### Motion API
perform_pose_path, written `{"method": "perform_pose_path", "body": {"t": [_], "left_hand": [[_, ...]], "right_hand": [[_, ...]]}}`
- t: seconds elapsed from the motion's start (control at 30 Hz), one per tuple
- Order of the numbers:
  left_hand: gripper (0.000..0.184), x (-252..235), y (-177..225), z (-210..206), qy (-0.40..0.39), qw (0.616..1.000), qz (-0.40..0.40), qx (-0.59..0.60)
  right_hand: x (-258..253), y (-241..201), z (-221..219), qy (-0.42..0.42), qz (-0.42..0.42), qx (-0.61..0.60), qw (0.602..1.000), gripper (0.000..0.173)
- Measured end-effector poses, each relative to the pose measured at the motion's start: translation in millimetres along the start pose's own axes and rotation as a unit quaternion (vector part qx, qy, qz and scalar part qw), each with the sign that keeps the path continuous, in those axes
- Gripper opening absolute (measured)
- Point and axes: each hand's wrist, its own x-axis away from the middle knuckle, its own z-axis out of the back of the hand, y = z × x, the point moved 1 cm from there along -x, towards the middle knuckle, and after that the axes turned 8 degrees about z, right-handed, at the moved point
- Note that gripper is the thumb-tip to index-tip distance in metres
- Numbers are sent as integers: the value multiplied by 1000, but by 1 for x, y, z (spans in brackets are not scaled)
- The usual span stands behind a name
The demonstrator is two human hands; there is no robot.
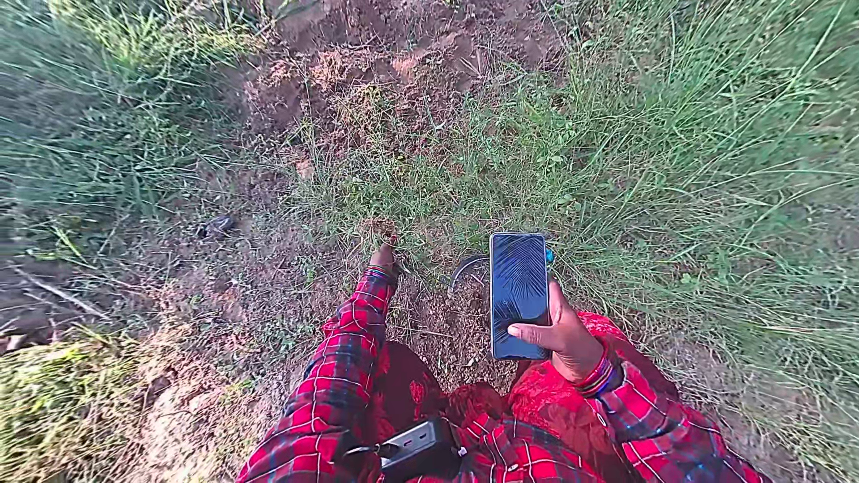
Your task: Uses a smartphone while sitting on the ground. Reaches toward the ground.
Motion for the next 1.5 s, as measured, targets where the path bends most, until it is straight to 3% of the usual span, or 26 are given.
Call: {"method": "perform_pose_path", "body": {"t": [0.07, 0.13, 0.17, 0.23, 0.3, 0.33, 0.43, 0.9, 1.17, 1.5], "left_hand": [[50, 8, -2, 2, -27, 999, -33, 8], [44, 47, 9, -5, -33, 998, -56, 22], [38, 85, 34, -17, -13, 1000, 15, 10], [34, 120, 56, -32, 36, 997, 70, 2], [38, 82, 35, -17, 1, 1000, 23, -2], [45, 41, 9, -4, -8, 999, -50, 9], [57, -12, -9, 13, -24, 999, -17, -25], [50, -11, -3, 7, -24, 999, -13, 19], [49, -10, -3, 7, -16, 1000, -12, 22], [48, -9, -1, 4, -4, 999, -10, 36]], "right_hand": [[0, 1, -2, 2, -3, -8, 1000, 120], [0, 2, -3, 2, -11, -8, 1000, 125], [0, 2, -4, 4, -16, -4, 1000, 127], [1, 2, -4, 2, -23, 1, 1000, 133], [1, 2, -4, -1, -27, 3, 1000, 137], [1, 2, -3, 0, -28, 3, 1000, 139], [2, 2, -4, 7, -27, 7, 1000, 144], [2, 6, -4, 3, -5, 64, 998, 139], [2, 4, -1, -21, 13, -20, 999, 130], [4, 2, 6, -48, 35, -109, 992, 104]]}}
